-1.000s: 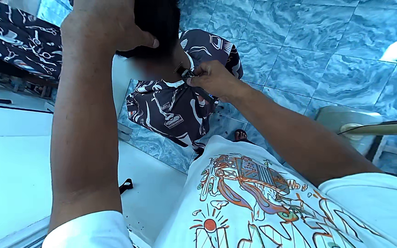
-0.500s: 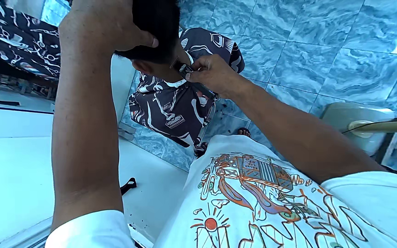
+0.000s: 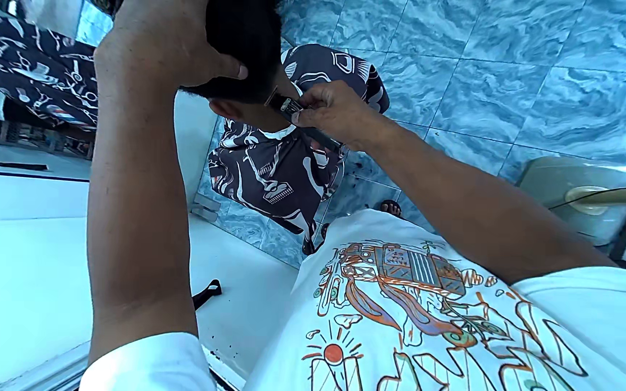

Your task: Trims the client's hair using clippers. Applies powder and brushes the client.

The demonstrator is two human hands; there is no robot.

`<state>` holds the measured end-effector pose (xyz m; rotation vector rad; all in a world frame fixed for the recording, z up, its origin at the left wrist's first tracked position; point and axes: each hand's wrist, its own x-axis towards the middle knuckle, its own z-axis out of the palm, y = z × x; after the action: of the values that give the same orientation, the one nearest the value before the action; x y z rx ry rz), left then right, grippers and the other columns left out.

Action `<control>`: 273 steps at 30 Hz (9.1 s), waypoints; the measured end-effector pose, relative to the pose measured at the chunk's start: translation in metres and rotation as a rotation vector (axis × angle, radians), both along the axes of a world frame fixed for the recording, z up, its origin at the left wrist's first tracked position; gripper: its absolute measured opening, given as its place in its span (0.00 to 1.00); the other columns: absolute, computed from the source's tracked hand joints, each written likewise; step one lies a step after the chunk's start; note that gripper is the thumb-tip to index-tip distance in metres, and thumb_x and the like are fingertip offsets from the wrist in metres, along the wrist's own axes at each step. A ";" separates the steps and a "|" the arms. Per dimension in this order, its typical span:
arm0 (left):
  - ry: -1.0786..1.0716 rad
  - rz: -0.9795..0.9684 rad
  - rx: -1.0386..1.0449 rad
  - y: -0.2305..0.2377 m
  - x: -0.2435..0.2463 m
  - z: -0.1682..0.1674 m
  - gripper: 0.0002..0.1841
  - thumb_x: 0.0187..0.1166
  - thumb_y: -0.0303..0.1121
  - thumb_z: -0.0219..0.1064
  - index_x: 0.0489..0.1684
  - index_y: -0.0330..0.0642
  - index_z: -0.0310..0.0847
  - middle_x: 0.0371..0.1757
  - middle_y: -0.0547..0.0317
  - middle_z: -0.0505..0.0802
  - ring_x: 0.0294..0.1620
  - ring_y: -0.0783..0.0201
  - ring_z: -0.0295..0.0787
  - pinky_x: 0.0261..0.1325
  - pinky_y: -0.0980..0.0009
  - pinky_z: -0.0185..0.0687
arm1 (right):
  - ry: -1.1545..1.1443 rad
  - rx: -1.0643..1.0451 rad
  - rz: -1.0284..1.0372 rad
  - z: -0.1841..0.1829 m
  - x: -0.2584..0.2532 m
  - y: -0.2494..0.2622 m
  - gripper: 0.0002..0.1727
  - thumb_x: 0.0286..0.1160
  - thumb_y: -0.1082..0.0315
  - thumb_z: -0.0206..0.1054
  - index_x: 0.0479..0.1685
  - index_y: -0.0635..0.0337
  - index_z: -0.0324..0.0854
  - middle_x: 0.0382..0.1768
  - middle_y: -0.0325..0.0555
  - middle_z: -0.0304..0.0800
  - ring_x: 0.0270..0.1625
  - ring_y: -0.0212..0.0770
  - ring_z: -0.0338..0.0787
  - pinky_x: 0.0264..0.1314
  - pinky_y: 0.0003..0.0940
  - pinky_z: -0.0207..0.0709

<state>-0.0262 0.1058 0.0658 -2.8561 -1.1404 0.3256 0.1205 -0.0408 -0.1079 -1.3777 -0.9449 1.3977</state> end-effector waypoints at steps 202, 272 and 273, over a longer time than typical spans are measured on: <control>0.131 0.077 -0.006 0.015 0.009 0.005 0.60 0.65 0.66 0.75 0.99 0.58 0.40 0.95 0.30 0.49 0.90 0.24 0.54 0.78 0.23 0.61 | 0.133 0.060 -0.066 -0.005 0.011 0.008 0.17 0.75 0.65 0.73 0.60 0.61 0.83 0.40 0.54 0.90 0.25 0.43 0.89 0.21 0.37 0.86; 0.102 0.134 -0.019 0.008 0.004 0.006 0.60 0.66 0.60 0.79 0.99 0.61 0.37 0.97 0.37 0.43 0.88 0.26 0.59 0.75 0.24 0.65 | 0.101 0.062 0.050 -0.003 0.048 0.026 0.12 0.78 0.65 0.70 0.52 0.62 0.86 0.37 0.51 0.90 0.24 0.41 0.89 0.23 0.37 0.87; 0.101 0.127 -0.015 0.009 0.003 0.006 0.60 0.66 0.61 0.78 0.99 0.61 0.37 0.97 0.36 0.43 0.87 0.25 0.61 0.75 0.24 0.67 | 0.089 0.055 0.057 -0.003 0.047 0.026 0.11 0.78 0.65 0.71 0.51 0.63 0.86 0.36 0.51 0.90 0.24 0.41 0.89 0.22 0.36 0.86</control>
<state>-0.0229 0.1145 0.0716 -2.7499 -1.3080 0.4801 0.1677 -0.0147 -0.1110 -1.2469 -0.9636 1.4528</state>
